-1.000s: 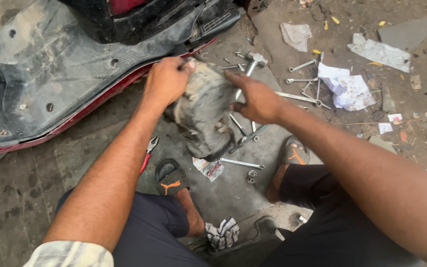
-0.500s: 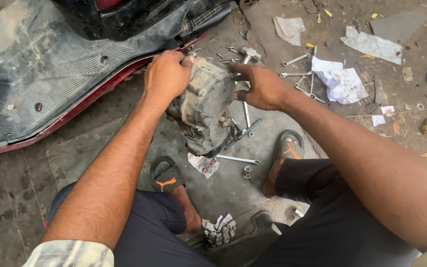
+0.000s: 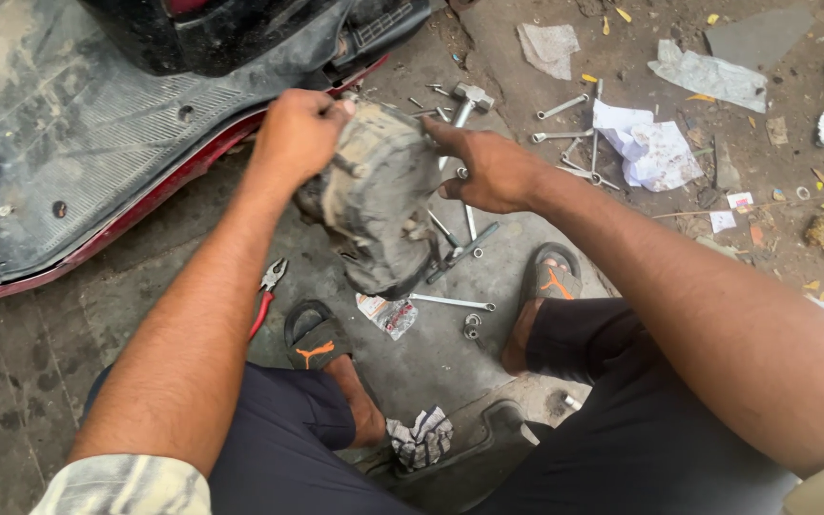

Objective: Disassembling and inspecting a scooter engine component on the ground using various hand tools.

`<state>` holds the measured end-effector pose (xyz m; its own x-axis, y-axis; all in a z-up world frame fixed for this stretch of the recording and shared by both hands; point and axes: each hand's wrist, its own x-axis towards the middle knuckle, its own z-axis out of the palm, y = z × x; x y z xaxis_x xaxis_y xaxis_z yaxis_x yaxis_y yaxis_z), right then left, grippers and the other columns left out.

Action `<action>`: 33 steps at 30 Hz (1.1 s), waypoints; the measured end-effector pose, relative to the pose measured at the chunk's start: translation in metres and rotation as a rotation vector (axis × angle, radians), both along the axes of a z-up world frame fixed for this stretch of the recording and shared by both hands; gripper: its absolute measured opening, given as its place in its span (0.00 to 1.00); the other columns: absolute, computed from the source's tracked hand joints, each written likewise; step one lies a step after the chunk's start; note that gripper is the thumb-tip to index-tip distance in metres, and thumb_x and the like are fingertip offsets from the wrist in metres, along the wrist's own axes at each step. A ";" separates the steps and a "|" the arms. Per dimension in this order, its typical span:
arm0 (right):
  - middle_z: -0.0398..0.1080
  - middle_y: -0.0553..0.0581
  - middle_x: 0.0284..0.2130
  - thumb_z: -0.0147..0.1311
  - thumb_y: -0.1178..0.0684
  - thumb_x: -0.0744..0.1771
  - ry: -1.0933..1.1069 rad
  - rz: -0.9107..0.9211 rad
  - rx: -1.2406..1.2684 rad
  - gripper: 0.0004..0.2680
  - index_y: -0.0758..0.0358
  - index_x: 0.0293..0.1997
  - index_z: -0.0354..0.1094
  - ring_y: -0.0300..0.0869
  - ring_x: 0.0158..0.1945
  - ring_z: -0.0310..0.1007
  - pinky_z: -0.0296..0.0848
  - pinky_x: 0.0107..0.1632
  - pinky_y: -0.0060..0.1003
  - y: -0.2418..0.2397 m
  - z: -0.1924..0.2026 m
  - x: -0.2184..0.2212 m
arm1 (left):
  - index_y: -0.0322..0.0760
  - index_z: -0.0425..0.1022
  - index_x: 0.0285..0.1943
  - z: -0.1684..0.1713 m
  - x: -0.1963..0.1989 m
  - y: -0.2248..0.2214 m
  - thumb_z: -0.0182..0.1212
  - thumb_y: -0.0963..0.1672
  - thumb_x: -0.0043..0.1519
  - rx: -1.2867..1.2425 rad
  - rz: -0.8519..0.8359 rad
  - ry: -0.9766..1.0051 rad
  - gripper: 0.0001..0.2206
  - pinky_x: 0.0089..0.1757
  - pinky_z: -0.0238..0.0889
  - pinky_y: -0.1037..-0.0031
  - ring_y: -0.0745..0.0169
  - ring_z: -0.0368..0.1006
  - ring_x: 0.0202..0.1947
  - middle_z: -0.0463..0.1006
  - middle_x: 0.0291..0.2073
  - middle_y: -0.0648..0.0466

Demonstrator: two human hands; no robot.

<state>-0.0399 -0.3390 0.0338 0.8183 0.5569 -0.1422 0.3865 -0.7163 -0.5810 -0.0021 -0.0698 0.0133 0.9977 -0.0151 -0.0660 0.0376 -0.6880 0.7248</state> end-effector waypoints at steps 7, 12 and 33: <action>0.69 0.65 0.60 0.60 0.58 0.62 0.042 0.046 -0.040 0.34 0.63 0.76 0.42 0.55 0.63 0.68 0.66 0.62 0.46 0.011 0.015 -0.011 | 0.30 0.82 0.40 -0.024 0.014 0.034 0.68 0.52 0.64 -0.056 -0.182 -0.075 0.19 0.33 0.65 0.69 0.65 0.70 0.25 0.79 0.25 0.49; 0.71 0.67 0.57 0.58 0.60 0.62 0.020 0.089 -0.011 0.32 0.63 0.76 0.45 0.57 0.61 0.70 0.67 0.61 0.47 0.013 0.006 -0.009 | 0.30 0.81 0.40 -0.018 0.012 0.043 0.70 0.51 0.63 -0.165 -0.227 -0.005 0.18 0.32 0.64 0.74 0.72 0.68 0.27 0.79 0.26 0.55; 0.70 0.68 0.52 0.57 0.51 0.66 0.211 0.048 -0.372 0.22 0.62 0.66 0.55 0.58 0.55 0.72 0.70 0.57 0.50 0.023 -0.139 -0.070 | 0.38 0.84 0.43 0.007 -0.004 0.034 0.71 0.55 0.59 0.004 0.191 0.105 0.19 0.38 0.67 0.66 0.60 0.77 0.33 0.83 0.33 0.49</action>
